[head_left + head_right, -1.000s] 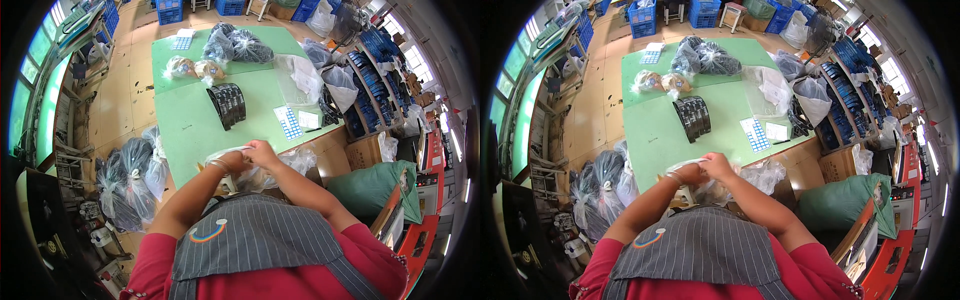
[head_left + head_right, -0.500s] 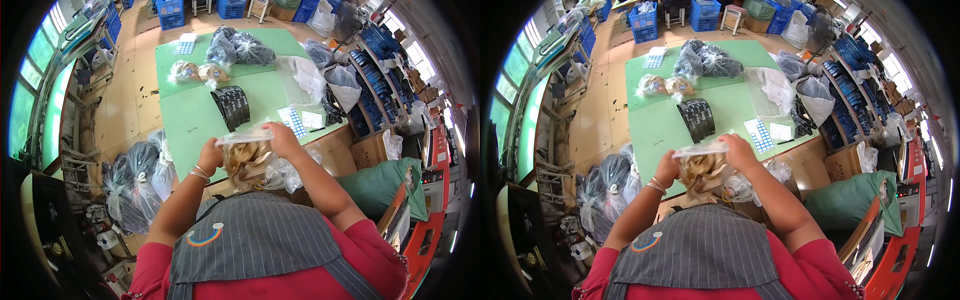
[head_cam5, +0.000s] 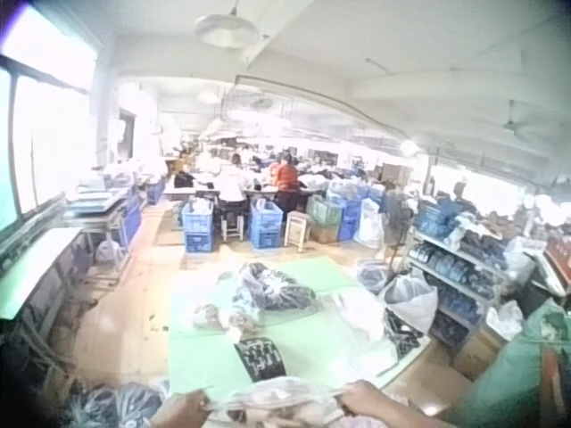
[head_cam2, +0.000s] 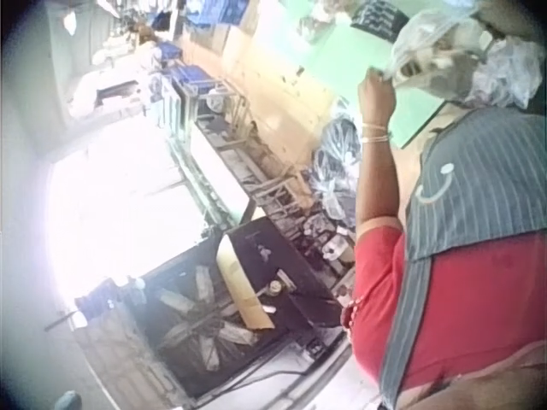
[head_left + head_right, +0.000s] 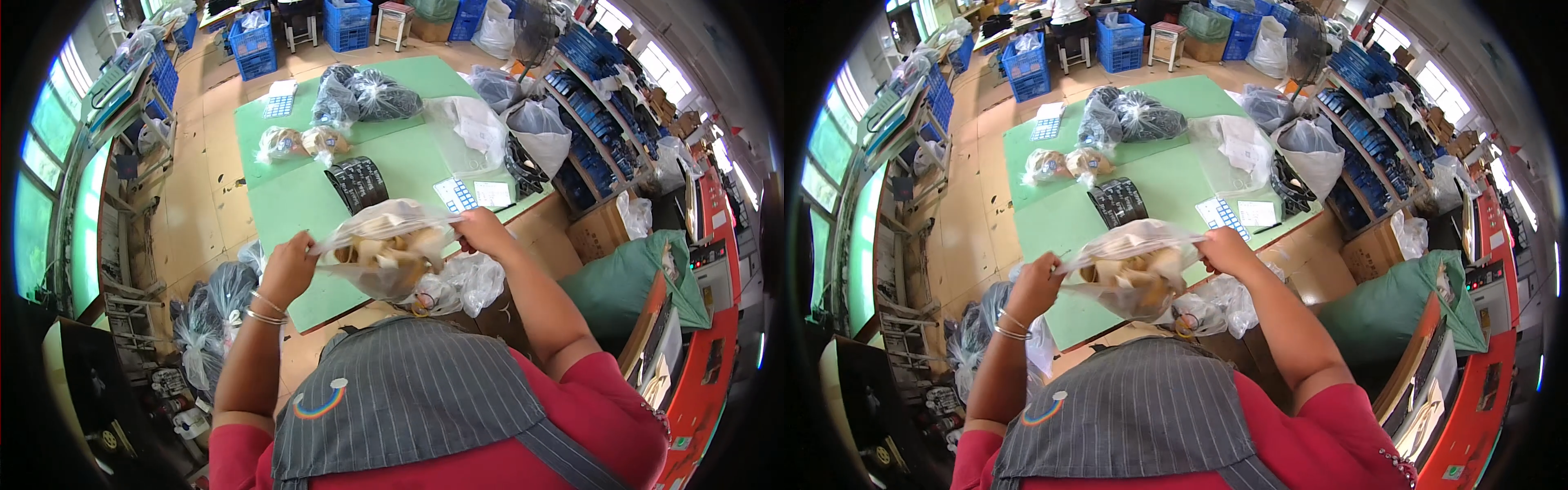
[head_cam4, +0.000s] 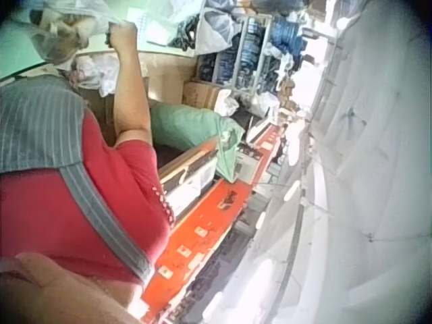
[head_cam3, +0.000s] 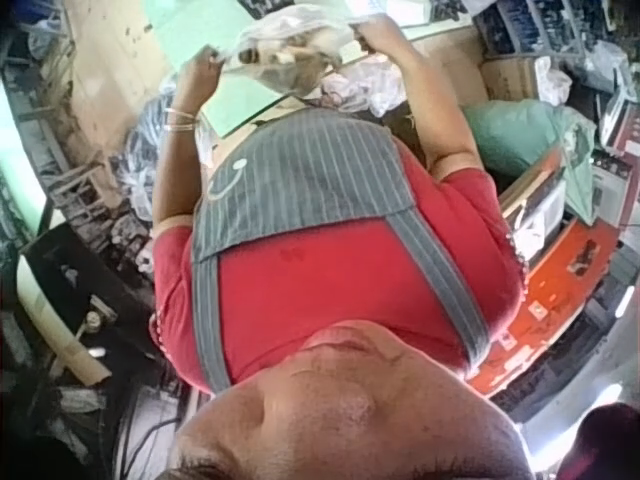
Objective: Packing beige shoe components into a plastic bag in a factory setting.
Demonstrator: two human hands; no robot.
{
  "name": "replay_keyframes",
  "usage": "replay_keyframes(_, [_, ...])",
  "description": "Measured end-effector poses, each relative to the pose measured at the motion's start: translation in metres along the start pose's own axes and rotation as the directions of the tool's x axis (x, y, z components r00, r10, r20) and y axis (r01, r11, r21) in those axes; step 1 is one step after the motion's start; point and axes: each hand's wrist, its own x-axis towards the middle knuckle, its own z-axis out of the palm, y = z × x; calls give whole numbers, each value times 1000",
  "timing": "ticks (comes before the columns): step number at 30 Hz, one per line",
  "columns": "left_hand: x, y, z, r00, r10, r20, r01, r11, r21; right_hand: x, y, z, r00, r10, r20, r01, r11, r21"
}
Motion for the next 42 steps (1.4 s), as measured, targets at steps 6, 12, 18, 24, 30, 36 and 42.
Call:
replay_keyframes(6, [-24,28,30,998,19,67,-13,996,-86,15,-9,13,968,49,246,-130,937,325])
replay_keyframes(12, [-32,54,44,876,-472,98,379,547,-747,41,54,80,999,-32,-18,36,878,477])
replay_keyframes(18, [-37,56,41,972,-12,234,128,864,-487,23,24,90,947,41,318,-308,389,868])
replay_keyframes(24, [-14,82,65,968,63,245,-7,975,-222,11,8,112,946,28,324,-314,344,885])
replay_keyframes(30, [5,46,88,994,-59,91,36,972,232,27,56,86,961,-91,-260,188,906,380])
replay_keyframes(36, [12,34,135,999,43,6,-43,955,292,-16,21,102,908,-405,109,382,905,186])
replay_keyframes(42, [27,27,123,893,-277,353,449,563,-694,-14,9,113,974,-145,174,24,830,557])
